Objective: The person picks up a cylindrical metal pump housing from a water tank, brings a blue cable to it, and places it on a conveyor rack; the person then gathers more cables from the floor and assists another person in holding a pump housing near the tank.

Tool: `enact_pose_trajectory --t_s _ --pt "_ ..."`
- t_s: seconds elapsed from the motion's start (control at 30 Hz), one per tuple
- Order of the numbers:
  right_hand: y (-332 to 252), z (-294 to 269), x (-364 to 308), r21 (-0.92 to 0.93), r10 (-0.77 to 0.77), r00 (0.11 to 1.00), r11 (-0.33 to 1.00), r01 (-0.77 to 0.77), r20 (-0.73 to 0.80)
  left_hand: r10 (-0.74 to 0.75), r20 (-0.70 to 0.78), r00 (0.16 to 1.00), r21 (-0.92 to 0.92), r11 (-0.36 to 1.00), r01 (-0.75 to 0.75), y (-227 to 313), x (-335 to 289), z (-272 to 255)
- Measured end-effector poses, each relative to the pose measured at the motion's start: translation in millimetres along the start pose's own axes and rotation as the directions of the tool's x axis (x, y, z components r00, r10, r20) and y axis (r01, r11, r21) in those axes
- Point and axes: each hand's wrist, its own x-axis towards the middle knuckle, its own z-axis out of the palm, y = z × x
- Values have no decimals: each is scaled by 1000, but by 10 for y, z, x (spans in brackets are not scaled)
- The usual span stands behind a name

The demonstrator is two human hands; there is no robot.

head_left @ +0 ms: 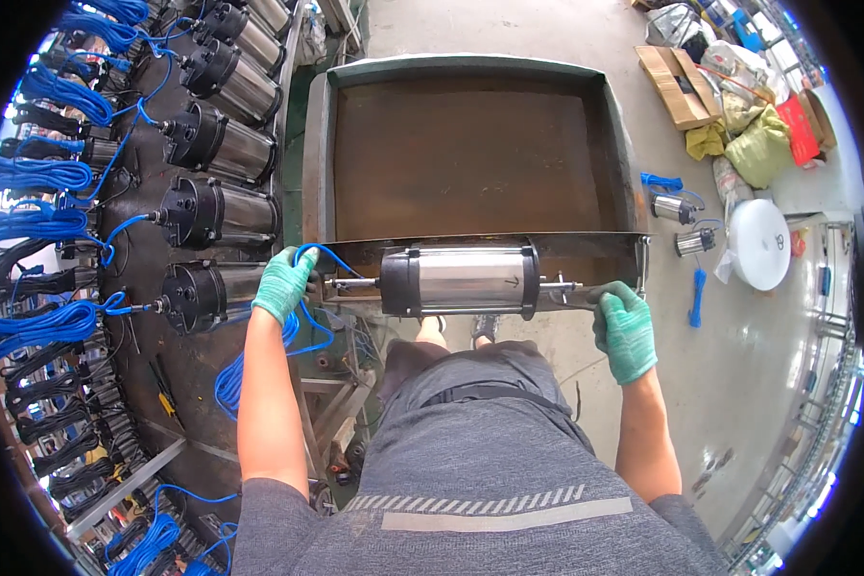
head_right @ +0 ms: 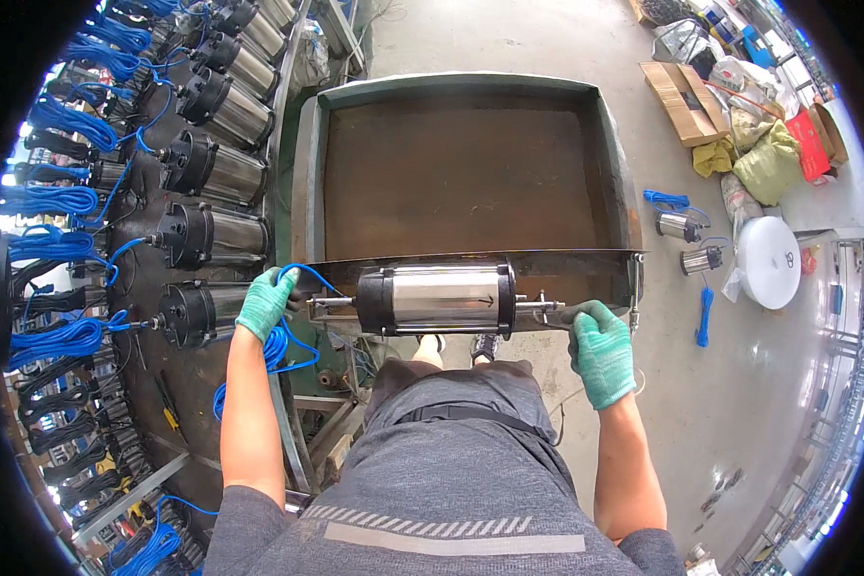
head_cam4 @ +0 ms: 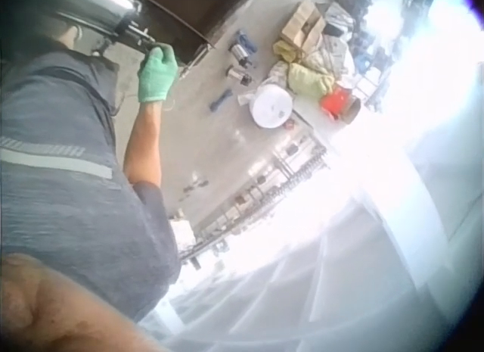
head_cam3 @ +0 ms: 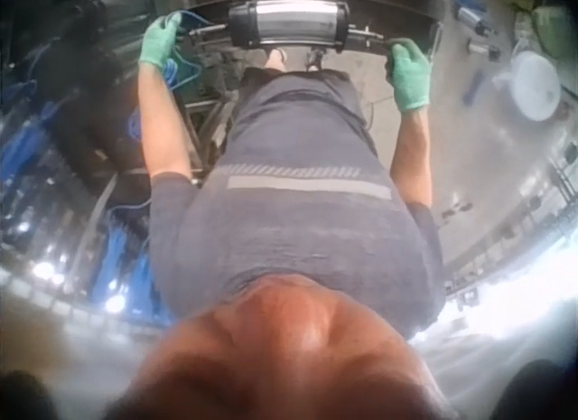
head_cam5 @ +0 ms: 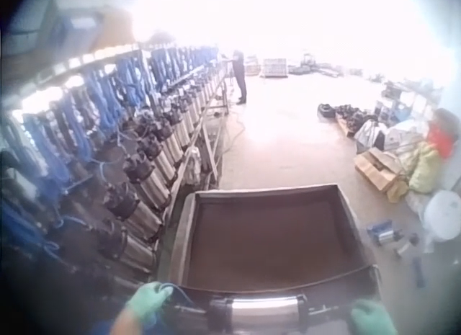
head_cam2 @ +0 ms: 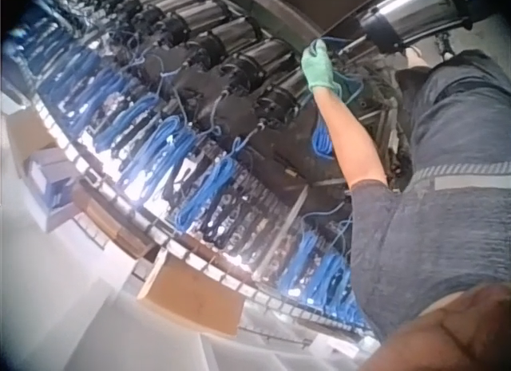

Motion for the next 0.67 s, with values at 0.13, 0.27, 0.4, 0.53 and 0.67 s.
enact_pose_trajectory --t_s 0.13,0.27,0.4,0.53,0.67 --pt "56 36 -25 19 10 999 1000 -11 43 -41 24 999 -39 998 42 167 17 26" --pt "-147 59 -162 -25 -105 994 994 104 -27 34 18 999 -181 983 -31 151 -100 151" --pt "-471 4 -275 295 63 997 952 -75 53 58 330 942 -390 917 80 614 -666 219" --pt "-674 50 -59 541 57 980 827 -153 191 105 301 948 -332 943 0 708 -823 291" --pt "-867 192 132 466 39 954 866 -180 296 141 235 962 -332 942 -57 643 -825 233"
